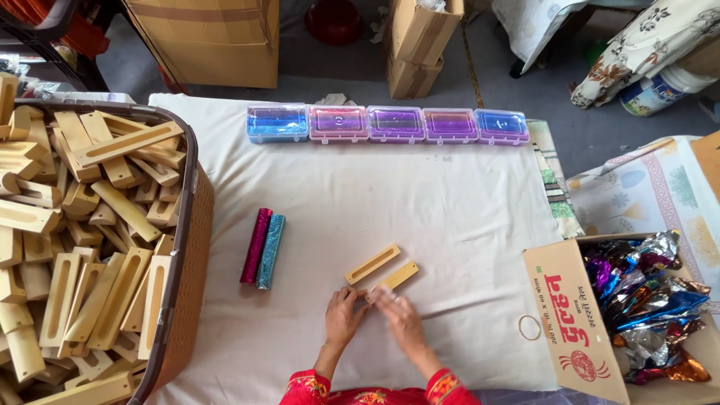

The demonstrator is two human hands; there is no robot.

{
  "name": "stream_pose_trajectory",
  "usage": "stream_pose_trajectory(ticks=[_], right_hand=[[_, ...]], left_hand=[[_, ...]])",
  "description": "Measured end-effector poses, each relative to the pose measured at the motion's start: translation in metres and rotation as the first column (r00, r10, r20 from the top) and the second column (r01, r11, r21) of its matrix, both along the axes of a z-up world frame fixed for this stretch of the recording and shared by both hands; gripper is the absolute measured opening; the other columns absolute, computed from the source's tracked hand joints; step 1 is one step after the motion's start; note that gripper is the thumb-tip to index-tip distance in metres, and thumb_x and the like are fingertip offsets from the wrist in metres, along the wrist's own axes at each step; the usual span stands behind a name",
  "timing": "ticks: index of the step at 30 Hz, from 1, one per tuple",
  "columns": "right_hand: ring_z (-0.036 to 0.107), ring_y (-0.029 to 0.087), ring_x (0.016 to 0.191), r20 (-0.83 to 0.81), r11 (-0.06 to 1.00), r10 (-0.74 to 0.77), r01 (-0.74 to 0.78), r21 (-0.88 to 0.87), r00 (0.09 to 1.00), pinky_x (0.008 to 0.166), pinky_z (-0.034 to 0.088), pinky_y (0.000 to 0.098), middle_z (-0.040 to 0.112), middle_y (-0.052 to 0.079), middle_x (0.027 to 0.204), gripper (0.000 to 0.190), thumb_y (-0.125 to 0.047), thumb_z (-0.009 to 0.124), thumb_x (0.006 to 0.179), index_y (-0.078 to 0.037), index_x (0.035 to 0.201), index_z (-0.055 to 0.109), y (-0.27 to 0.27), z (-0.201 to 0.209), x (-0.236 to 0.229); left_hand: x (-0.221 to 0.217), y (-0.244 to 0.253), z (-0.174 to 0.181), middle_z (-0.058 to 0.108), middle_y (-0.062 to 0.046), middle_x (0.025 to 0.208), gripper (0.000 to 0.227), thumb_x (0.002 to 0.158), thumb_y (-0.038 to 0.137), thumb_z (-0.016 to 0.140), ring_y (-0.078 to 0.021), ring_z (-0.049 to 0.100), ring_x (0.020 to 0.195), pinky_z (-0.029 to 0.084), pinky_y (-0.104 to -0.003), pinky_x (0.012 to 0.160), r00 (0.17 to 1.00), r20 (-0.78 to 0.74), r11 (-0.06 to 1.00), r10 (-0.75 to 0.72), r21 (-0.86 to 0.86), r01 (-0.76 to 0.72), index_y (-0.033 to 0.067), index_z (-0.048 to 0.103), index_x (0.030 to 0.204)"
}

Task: Cleaning small wooden slotted components using a white cloth.

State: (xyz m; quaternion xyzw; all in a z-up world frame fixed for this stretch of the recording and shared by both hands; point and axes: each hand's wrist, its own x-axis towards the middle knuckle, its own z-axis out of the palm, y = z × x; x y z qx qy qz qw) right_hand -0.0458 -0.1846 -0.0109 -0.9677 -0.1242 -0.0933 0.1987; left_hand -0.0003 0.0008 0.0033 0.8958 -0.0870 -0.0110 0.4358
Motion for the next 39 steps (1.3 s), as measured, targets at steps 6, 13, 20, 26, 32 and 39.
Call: stream_pose_trajectory(ticks=[6, 13, 20, 26, 32, 39], right_hand=[[0.063, 0.028, 0.095, -0.061, 0.949, -0.304, 0.308, 0.065, 0.951, 0.087, 0.057, 0.0362, 0.058, -0.005, 0.149, 0.064, 0.008, 0.058, 0.083, -0.020, 0.141, 0.062, -0.048, 0.015, 0.044], [0.065, 0.033, 0.122, 0.191, 0.994, -0.097, 0.086, 0.066, 0.977, 0.092, 0.054, 0.0384, 0.053, -0.002, 0.154, 0.065, 0.008, 0.052, 0.086, -0.015, 0.147, 0.056, 0.016, 0.005, -0.006], [0.068, 0.026, 0.106, -0.113, 0.975, -0.216, 0.220, 0.026, 0.970, 0.089, 0.055, 0.0349, 0.063, 0.000, 0.140, 0.055, 0.003, 0.054, 0.094, -0.022, 0.142, 0.063, -0.044, 0.010, 0.034], [0.065, 0.032, 0.108, -0.121, 0.924, -0.370, 0.379, 0.057, 0.921, 0.095, 0.054, 0.0388, 0.062, 0.009, 0.134, 0.054, 0.000, 0.057, 0.092, -0.018, 0.143, 0.063, -0.030, 0.013, 0.030], [0.062, 0.034, 0.111, 0.002, 0.996, -0.026, 0.026, 0.091, 1.000, 0.099, 0.052, 0.0416, 0.062, 0.006, 0.145, 0.061, 0.008, 0.056, 0.082, -0.010, 0.139, 0.061, 0.012, 0.007, -0.006], [0.065, 0.025, 0.107, -0.049, 0.977, -0.183, 0.187, 0.099, 0.982, 0.093, 0.054, 0.0344, 0.061, -0.004, 0.145, 0.056, 0.005, 0.057, 0.088, -0.020, 0.137, 0.066, -0.044, 0.022, 0.049]], left_hand=[[0.001, 0.000, 0.009, 0.066, -0.001, 0.103, 0.038, 0.073, 0.020, 0.087, -0.0251, 0.062, 0.098, 0.049, -0.040, 0.084, 1.000, -0.007, 1.000, 0.000, -0.008, 0.000, 0.0152, 0.074, 0.109], [-0.002, -0.003, -0.007, 0.067, -0.001, 0.104, 0.038, 0.074, 0.019, 0.085, -0.0254, 0.062, 0.099, 0.050, -0.041, 0.085, 1.000, 0.021, 1.000, 0.020, -0.011, -0.020, 0.0146, 0.074, 0.109], [0.000, 0.000, 0.004, 0.067, -0.001, 0.104, 0.038, 0.073, 0.019, 0.086, -0.0257, 0.062, 0.100, 0.050, -0.041, 0.085, 1.000, 0.001, 1.000, 0.001, 0.006, -0.001, 0.0144, 0.074, 0.108], [0.000, -0.002, 0.003, 0.067, 0.000, 0.103, 0.039, 0.072, 0.020, 0.087, -0.0249, 0.062, 0.099, 0.050, -0.040, 0.086, 1.000, 0.003, 1.000, 0.020, -0.002, -0.020, 0.0148, 0.074, 0.108], [-0.002, -0.003, -0.009, 0.067, -0.001, 0.104, 0.036, 0.073, 0.018, 0.086, -0.0252, 0.063, 0.100, 0.050, -0.040, 0.086, 1.000, 0.015, 1.000, 0.025, 0.004, -0.025, 0.0141, 0.074, 0.107], [0.001, -0.003, 0.005, 0.066, -0.002, 0.103, 0.036, 0.074, 0.022, 0.086, -0.0258, 0.062, 0.099, 0.049, -0.041, 0.086, 1.000, 0.000, 1.000, 0.008, 0.012, -0.008, 0.0138, 0.074, 0.107]])
